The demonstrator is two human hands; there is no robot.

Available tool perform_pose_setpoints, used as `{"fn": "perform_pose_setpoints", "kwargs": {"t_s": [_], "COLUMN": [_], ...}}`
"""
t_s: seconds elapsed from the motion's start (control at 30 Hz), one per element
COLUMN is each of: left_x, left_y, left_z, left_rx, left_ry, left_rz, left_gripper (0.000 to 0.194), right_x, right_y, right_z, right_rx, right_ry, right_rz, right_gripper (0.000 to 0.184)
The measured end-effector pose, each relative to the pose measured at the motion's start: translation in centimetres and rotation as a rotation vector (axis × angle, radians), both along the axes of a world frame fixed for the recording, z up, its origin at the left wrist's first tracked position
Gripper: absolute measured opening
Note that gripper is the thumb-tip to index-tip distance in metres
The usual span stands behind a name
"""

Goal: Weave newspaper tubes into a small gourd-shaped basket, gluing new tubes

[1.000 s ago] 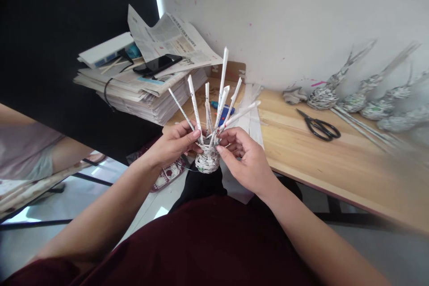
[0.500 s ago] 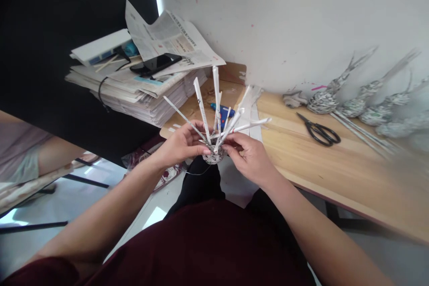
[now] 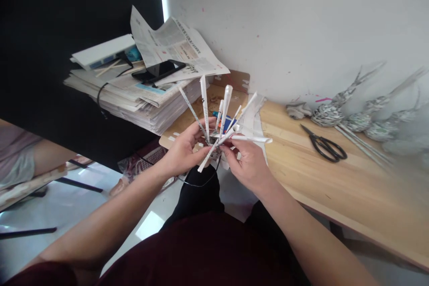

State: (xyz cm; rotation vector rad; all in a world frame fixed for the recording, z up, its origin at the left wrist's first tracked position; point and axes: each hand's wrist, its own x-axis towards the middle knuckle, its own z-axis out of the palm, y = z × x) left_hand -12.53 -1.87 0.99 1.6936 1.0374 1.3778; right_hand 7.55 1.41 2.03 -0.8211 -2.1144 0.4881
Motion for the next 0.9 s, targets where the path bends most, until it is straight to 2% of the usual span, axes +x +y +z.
{"fn": "perform_pose_setpoints", "kwargs": {"t_s": [0.1,0.2,0.3,0.37,0.53,0.9], "left_x": [0.2,0.4,0.6,0.7,1.0,1.1], "left_y": [0.3,0.4,0.4,0.4,0.5,0.3], "left_z": [-1.0,-1.9,-2.6,-2.9,-2.8,-2.6], "left_rx": [-0.018,-0.026,-0.022,-0.018,-0.011,-0.066], "left_ry": [-0.061,-0.192,-0.279,-0.257,-0.174,-0.227], "left_rz": [0.020,0.136,0.227,0.256,0.357,0.362], "left_gripper": [0.070,0.068,0.059,0.052,0.039,0.037], "right_x": [-0.5,-0.9,-1.3,-1.6,-2.2,-3.0], "right_y": [0.5,0.9,1.2,1.3,1.4,1.4], "right_z": [-0.5,-0.9,-0.7,-0.4,-0.2,0.2], "right_rx": [-0.084,-0.168,-0.201,-0.206,-0.235,-0.303], "right_ry": [0.030,0.087,0.098,0.091,0.086,0.122], "right_rz": [0.000,0.001,0.013,0.012,-0.003,0.006], "right_gripper": [0.012,0.011,0.008,0.007,0.006,0.004]}}
